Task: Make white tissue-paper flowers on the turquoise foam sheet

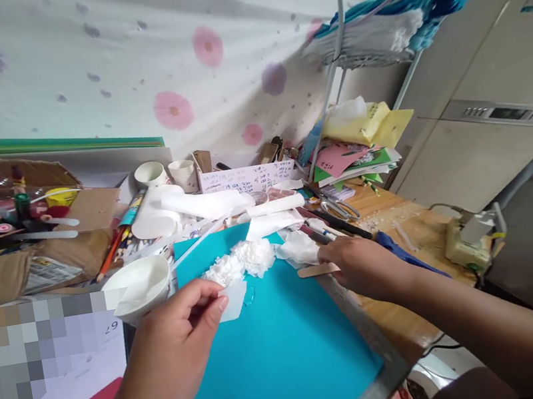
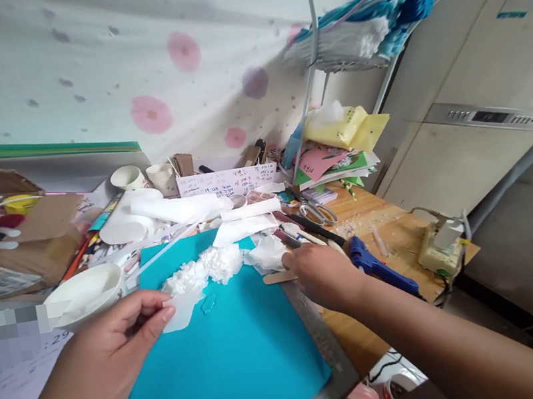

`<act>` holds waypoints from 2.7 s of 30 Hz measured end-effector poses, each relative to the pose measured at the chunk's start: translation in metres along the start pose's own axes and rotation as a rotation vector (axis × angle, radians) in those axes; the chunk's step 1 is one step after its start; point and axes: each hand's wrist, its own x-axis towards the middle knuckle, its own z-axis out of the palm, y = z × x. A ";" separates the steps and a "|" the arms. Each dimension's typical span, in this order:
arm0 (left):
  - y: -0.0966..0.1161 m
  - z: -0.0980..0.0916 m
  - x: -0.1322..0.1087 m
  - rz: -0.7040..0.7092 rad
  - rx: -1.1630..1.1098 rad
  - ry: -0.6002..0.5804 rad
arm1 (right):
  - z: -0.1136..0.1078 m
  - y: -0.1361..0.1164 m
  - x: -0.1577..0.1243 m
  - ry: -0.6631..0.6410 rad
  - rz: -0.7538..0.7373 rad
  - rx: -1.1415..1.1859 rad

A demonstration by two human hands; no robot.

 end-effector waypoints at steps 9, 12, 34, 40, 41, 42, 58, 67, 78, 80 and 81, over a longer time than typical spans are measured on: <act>0.012 -0.004 0.006 0.200 0.058 0.221 | -0.019 0.034 -0.002 0.046 -0.063 0.132; 0.024 0.000 0.015 0.279 0.133 0.329 | -0.040 0.033 0.001 0.242 -0.050 0.458; 0.022 0.027 0.036 0.424 0.522 0.079 | 0.013 -0.029 0.054 0.604 0.001 1.427; 0.021 0.026 0.036 0.377 0.580 -0.009 | 0.030 -0.039 0.057 0.495 -0.009 1.349; 0.021 0.026 0.036 0.372 0.585 -0.019 | 0.031 -0.040 0.058 0.484 -0.015 1.329; 0.020 0.026 0.037 0.369 0.589 -0.028 | 0.032 -0.041 0.058 0.473 -0.020 1.315; 0.015 0.025 0.040 0.340 0.598 -0.098 | 0.034 -0.044 0.069 0.322 0.015 1.208; 0.017 0.026 0.044 0.288 0.587 -0.078 | 0.020 -0.046 0.076 0.268 -0.009 1.025; 0.017 0.024 0.045 0.249 0.576 -0.081 | 0.007 -0.043 0.070 0.307 0.145 1.249; 0.016 0.025 0.046 0.251 0.570 -0.067 | -0.004 -0.033 0.060 0.452 0.165 1.319; 0.016 0.025 0.046 0.254 0.564 -0.054 | -0.010 -0.027 0.053 0.523 0.162 1.331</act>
